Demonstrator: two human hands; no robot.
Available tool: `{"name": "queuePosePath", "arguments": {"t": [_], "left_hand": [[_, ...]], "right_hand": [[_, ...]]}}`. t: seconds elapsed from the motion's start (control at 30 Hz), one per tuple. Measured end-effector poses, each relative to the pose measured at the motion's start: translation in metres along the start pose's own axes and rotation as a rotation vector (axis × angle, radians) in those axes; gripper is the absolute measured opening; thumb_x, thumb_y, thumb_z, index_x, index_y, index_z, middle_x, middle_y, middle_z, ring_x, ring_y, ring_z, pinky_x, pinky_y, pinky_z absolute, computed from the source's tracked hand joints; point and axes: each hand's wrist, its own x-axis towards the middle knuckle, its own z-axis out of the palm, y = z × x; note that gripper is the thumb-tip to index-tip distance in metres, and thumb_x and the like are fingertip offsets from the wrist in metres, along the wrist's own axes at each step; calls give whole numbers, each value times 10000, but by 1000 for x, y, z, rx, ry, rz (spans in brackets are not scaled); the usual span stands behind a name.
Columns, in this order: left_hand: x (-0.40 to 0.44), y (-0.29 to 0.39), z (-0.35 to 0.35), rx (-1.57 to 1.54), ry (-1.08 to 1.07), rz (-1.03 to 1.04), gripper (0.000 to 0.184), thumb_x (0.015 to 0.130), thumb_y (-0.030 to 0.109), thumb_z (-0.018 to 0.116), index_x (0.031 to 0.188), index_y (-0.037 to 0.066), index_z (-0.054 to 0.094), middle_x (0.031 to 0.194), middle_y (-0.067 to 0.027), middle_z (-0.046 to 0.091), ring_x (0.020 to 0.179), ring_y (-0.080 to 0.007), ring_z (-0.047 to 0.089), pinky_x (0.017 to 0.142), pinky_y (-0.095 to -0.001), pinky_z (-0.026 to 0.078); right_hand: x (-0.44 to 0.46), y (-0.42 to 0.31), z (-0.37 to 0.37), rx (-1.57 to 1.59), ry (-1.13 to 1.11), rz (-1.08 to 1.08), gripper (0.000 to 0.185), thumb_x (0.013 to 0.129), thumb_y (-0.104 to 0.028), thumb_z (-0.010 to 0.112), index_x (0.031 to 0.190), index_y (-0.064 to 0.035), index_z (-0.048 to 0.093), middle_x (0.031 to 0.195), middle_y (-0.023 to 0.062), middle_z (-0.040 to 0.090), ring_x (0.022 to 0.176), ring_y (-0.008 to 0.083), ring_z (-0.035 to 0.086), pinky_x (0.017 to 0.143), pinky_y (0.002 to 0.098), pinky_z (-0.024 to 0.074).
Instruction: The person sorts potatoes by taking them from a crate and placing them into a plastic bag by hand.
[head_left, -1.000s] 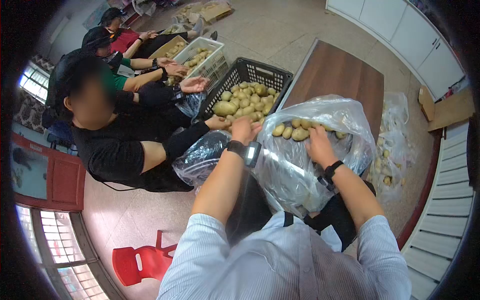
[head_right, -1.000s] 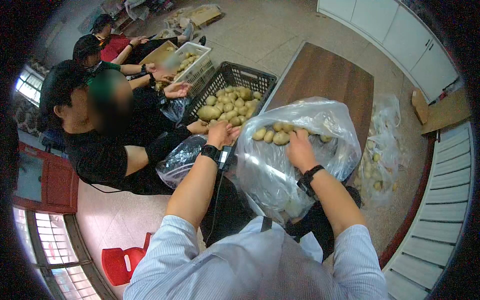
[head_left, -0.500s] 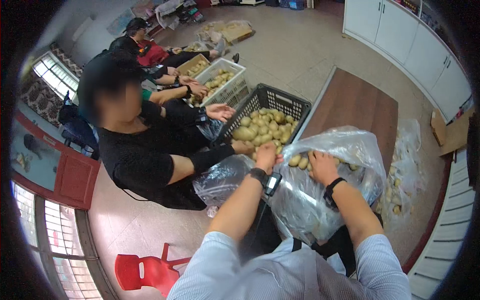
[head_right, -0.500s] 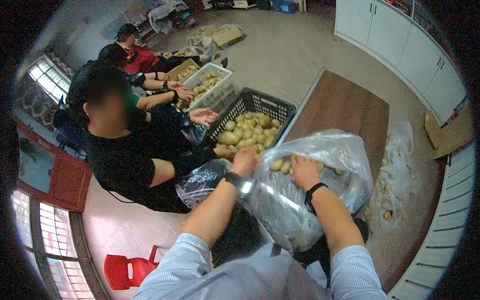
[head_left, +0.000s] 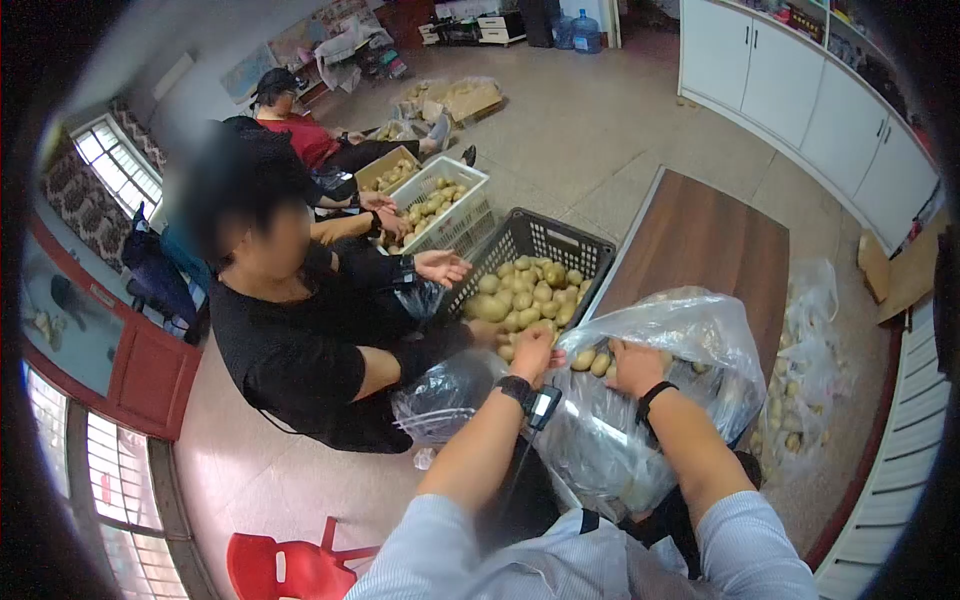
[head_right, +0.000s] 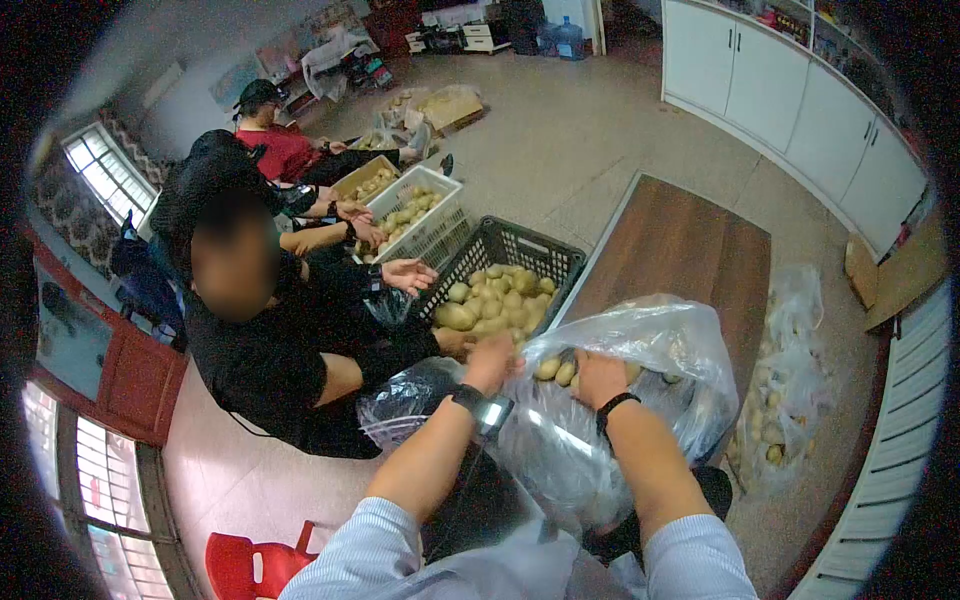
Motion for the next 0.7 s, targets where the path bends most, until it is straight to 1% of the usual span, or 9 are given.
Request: {"name": "queuePosePath", "arguments": {"t": [0.13, 0.3, 0.33, 0.4, 0.47, 0.53, 0.57, 0.63, 0.7], "left_hand": [[4, -5, -1, 7, 3, 8, 252, 955, 237, 465, 1037, 15, 550, 898, -88, 592, 683, -181, 645, 520, -293, 566], [0, -3, 1, 65, 4, 37, 263, 940, 207, 474, 1092, 1, 531, 922, -97, 593, 712, -187, 649, 540, -313, 572], [5, -4, -2, 64, -19, -14, 292, 935, 207, 481, 1129, -8, 520, 941, -107, 596, 717, -190, 651, 541, -316, 573], [7, -7, -2, 30, -12, -8, 285, 930, 181, 480, 1140, -8, 519, 946, -108, 597, 720, -193, 651, 542, -311, 573], [9, -8, -5, 36, -7, 1, 272, 929, 172, 480, 1131, -3, 522, 941, -102, 594, 717, -191, 648, 541, -307, 572], [7, -7, -7, 41, -64, 6, 322, 924, 220, 501, 1162, 6, 469, 948, -108, 544, 740, -247, 627, 605, -368, 570], [4, -6, -7, 39, -65, 8, 322, 924, 220, 501, 1162, 6, 469, 948, -108, 544, 740, -247, 627, 605, -368, 570], [1, -5, -5, -13, -23, 5, 240, 927, 165, 479, 1104, 11, 526, 963, -78, 570, 702, -185, 629, 531, -293, 564], [0, -5, -5, 3, -13, -5, 243, 928, 165, 476, 1112, 14, 523, 971, -81, 569, 701, -188, 630, 530, -293, 563]], "right_hand": [[-1, -3, -2, -3, -72, 114, 808, 650, -543, 749, 1262, -91, 477, 1189, 122, 592, 1100, 268, 578, 921, 404, 446], [1, 0, 0, 14, -80, 123, 808, 652, -552, 743, 1263, -94, 478, 1213, 123, 583, 1118, 270, 569, 933, 411, 441], [1, 1, 1, 49, -104, 109, 816, 652, -555, 741, 1269, -93, 473, 1225, 117, 579, 1132, 266, 562, 939, 413, 436], [2, -1, -11, 63, -188, 114, 859, 649, -563, 735, 1306, -92, 444, 1266, 104, 562, 1176, 249, 538, 959, 424, 416], [1, 0, -5, 31, -146, 112, 882, 644, -565, 736, 1319, -88, 430, 1280, 114, 544, 1179, 265, 526, 962, 428, 412], [-7, -1, 1, 0, -106, 103, 904, 638, -566, 737, 1332, -83, 417, 1293, 123, 526, 1183, 281, 515, 965, 432, 408], [-15, -2, 3, -41, -31, 81, 918, 633, -558, 744, 1340, -78, 407, 1309, 139, 499, 1179, 301, 503, 960, 438, 407], [-24, 0, 13, -81, 42, 62, 933, 628, -550, 750, 1348, -74, 397, 1325, 155, 472, 1174, 322, 491, 955, 444, 407], [-30, 4, 27, 43, 77, 53, 944, 621, -522, 764, 1352, -60, 383, 1332, 180, 436, 1156, 358, 475, 941, 454, 410]]}}
